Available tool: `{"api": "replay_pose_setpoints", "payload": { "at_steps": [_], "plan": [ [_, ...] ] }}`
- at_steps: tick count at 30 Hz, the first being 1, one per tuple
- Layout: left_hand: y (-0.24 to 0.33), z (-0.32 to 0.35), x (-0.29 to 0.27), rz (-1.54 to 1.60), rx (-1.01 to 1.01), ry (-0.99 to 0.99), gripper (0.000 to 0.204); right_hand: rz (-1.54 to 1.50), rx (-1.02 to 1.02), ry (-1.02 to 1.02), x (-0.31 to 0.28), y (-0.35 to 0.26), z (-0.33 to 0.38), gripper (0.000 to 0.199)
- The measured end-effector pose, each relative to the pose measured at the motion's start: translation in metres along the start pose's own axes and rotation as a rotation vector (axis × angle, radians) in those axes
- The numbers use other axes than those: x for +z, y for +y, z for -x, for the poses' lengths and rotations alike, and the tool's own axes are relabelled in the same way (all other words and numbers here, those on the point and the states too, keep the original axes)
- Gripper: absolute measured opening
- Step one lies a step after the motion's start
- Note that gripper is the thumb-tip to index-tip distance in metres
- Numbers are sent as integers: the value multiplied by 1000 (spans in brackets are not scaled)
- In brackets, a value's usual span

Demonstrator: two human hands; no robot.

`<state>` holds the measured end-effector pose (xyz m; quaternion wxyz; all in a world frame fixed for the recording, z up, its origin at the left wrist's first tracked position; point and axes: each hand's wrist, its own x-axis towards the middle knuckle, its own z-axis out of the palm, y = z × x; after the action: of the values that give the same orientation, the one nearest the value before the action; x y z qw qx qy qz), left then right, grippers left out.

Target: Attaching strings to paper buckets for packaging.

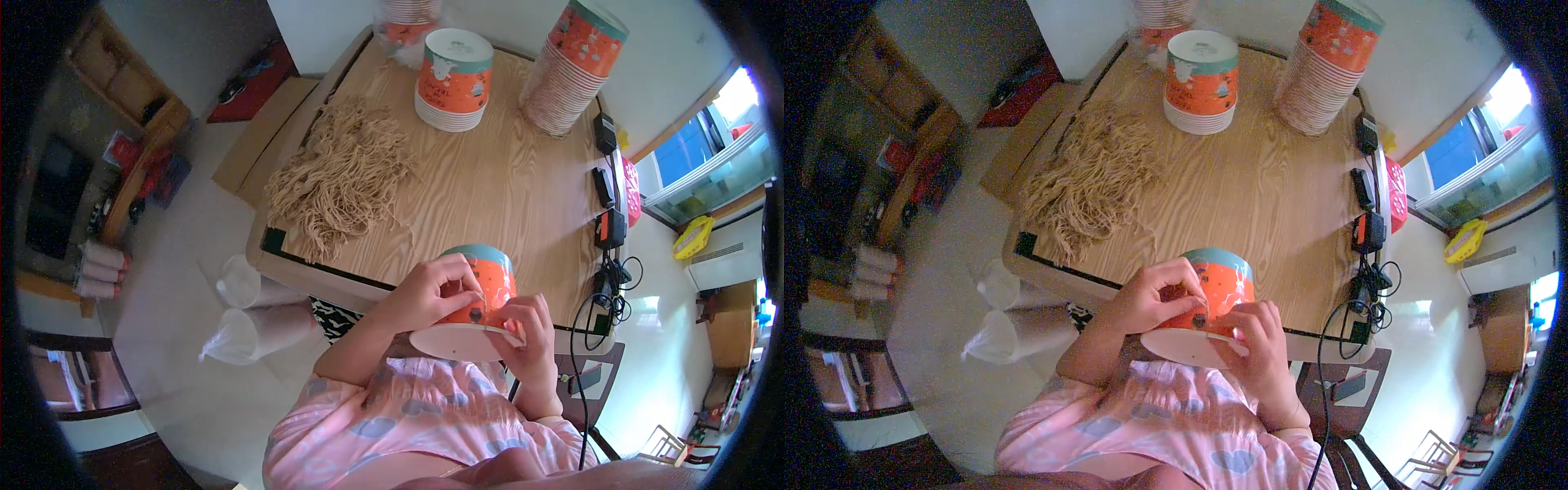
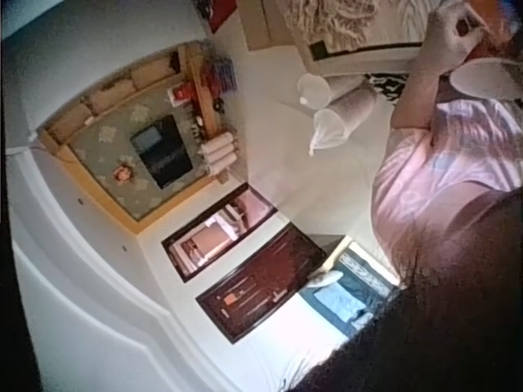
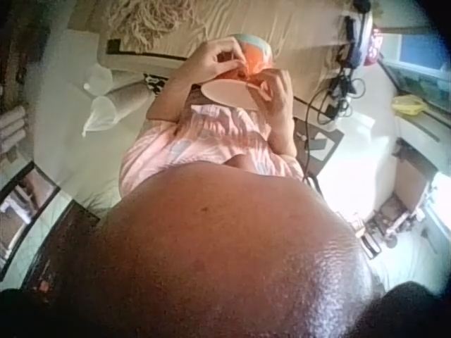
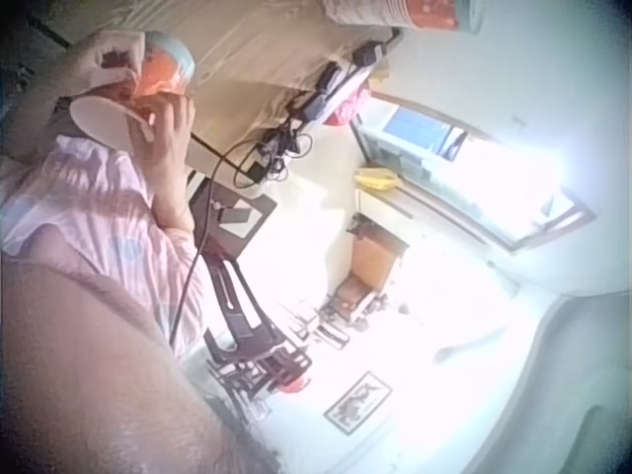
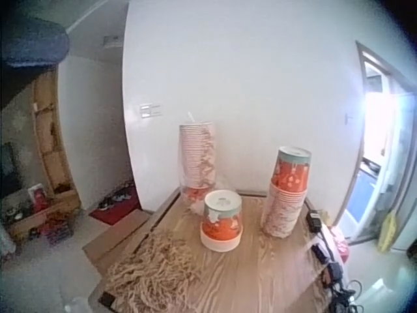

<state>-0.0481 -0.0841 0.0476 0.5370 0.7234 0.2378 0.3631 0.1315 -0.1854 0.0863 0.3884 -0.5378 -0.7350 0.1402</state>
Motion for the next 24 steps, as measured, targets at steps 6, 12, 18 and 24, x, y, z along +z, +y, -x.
{"api": "replay_pose_setpoints", "payload": {
  "at_steps": [6, 12, 18, 24],
  "plan": [
    [8, -20, -24, 279, -137, -251, 7, 15, -63, 19, 0, 10, 0, 21],
    [56, -29, -30, -320, 85, -382, 9, -11, -36, 76, 1, 16, 0, 21],
    [62, -20, -31, -710, 198, -297, 12, -21, 16, 126, 0, 20, 3, 23],
    [38, -34, 1, -565, 153, -122, 14, 5, -51, 72, 1, 14, -1, 19]
  ]
}}
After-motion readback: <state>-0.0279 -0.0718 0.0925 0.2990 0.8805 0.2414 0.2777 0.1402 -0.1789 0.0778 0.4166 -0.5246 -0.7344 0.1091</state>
